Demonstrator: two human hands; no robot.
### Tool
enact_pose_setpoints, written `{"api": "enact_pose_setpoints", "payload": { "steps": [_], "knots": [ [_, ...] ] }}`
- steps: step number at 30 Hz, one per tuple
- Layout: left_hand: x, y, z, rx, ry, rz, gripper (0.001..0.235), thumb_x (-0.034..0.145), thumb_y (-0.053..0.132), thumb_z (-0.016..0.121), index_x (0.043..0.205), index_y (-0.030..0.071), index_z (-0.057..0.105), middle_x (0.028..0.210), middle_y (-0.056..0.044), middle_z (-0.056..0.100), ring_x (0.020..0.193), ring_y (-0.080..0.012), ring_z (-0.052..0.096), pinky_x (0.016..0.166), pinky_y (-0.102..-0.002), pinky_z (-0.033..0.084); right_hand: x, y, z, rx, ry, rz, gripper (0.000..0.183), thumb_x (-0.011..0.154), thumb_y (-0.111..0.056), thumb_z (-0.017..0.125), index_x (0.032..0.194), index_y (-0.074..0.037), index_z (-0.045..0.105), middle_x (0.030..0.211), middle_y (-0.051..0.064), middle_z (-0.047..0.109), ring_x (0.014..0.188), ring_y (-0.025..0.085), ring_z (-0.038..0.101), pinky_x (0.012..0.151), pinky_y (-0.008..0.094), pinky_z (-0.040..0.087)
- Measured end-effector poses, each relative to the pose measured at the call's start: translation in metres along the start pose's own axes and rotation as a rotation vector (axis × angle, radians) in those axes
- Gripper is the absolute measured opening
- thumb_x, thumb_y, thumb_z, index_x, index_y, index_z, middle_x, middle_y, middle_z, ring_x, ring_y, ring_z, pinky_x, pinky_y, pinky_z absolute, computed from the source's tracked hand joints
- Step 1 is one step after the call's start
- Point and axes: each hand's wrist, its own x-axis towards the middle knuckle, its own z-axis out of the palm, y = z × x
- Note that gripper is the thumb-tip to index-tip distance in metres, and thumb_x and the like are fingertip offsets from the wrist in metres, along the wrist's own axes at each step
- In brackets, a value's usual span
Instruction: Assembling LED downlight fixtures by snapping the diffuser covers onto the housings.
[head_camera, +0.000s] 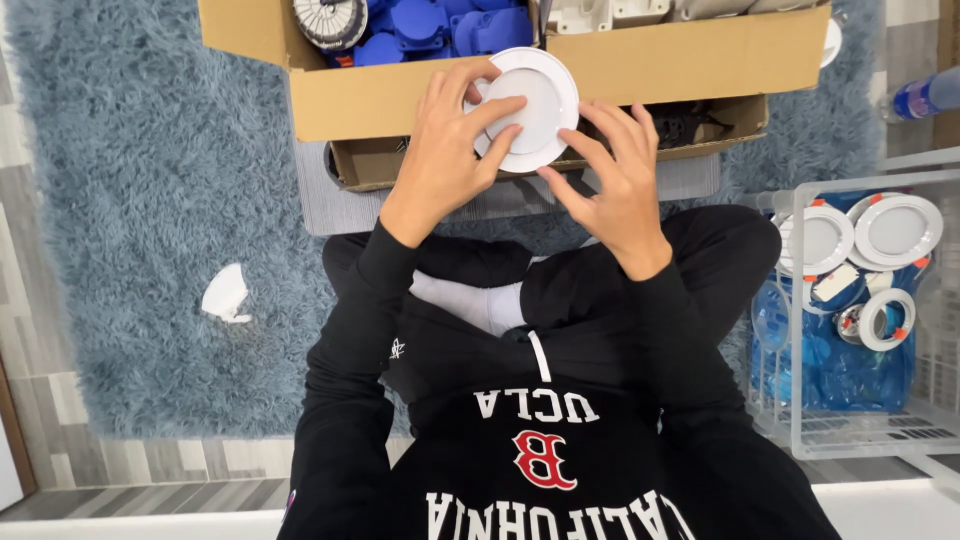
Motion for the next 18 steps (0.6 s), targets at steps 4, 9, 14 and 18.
{"api": "enact_pose_setpoints", "payload": {
  "steps": [4, 9, 14, 18],
  "knots": [
    [0.003, -0.002, 0.0, 0.08, -0.005, 0.001, 0.017, 0.105, 0.022, 0.079, 0.119, 0.014, 0.076, 0.129, -0.011, 0.058, 0.102, -0.032, 0.055, 0.085, -0.049, 0.048, -0.001, -0.002, 0.0, 0.02, -0.012, -0.027, 0.032, 0.107, -0.022, 0.093, 0.126, -0.001, 0.078, 0.145, 0.023, 0.068, 0.137, 0.043, 0.064, 0.125, 0.067, 0.036],
    [0.007, -0.006, -0.001, 0.127, -0.036, 0.071, 0.017, 0.107, 0.023, 0.08, 0.114, 0.009, 0.073, 0.121, -0.013, 0.055, 0.101, -0.0323, 0.051, 0.084, -0.046, 0.046, -0.004, -0.004, 0.002, -0.002, -0.003, -0.018, 0.034, 0.107, -0.02, 0.094, 0.13, -0.001, 0.076, 0.146, 0.024, 0.066, 0.138, 0.043, 0.063, 0.124, 0.068, 0.036],
    [0.008, -0.011, 0.002, 0.259, -0.026, 0.122, 0.021, 0.102, 0.026, 0.086, 0.106, 0.012, 0.07, 0.119, -0.011, 0.054, 0.103, -0.0321, 0.051, 0.082, -0.046, 0.046, -0.007, -0.007, 0.004, -0.025, -0.001, -0.036, 0.037, 0.107, -0.019, 0.094, 0.132, -0.001, 0.073, 0.148, 0.026, 0.064, 0.139, 0.045, 0.061, 0.124, 0.068, 0.036],
    [0.01, -0.007, 0.003, 0.293, 0.041, 0.184, 0.024, 0.102, 0.024, 0.086, 0.095, 0.011, 0.068, 0.123, -0.01, 0.058, 0.106, -0.0315, 0.052, 0.082, -0.045, 0.044, -0.01, -0.01, 0.006, -0.038, -0.009, -0.012, 0.038, 0.107, -0.02, 0.092, 0.133, -0.002, 0.071, 0.153, 0.025, 0.06, 0.144, 0.045, 0.058, 0.126, 0.071, 0.033]
  ]
}}
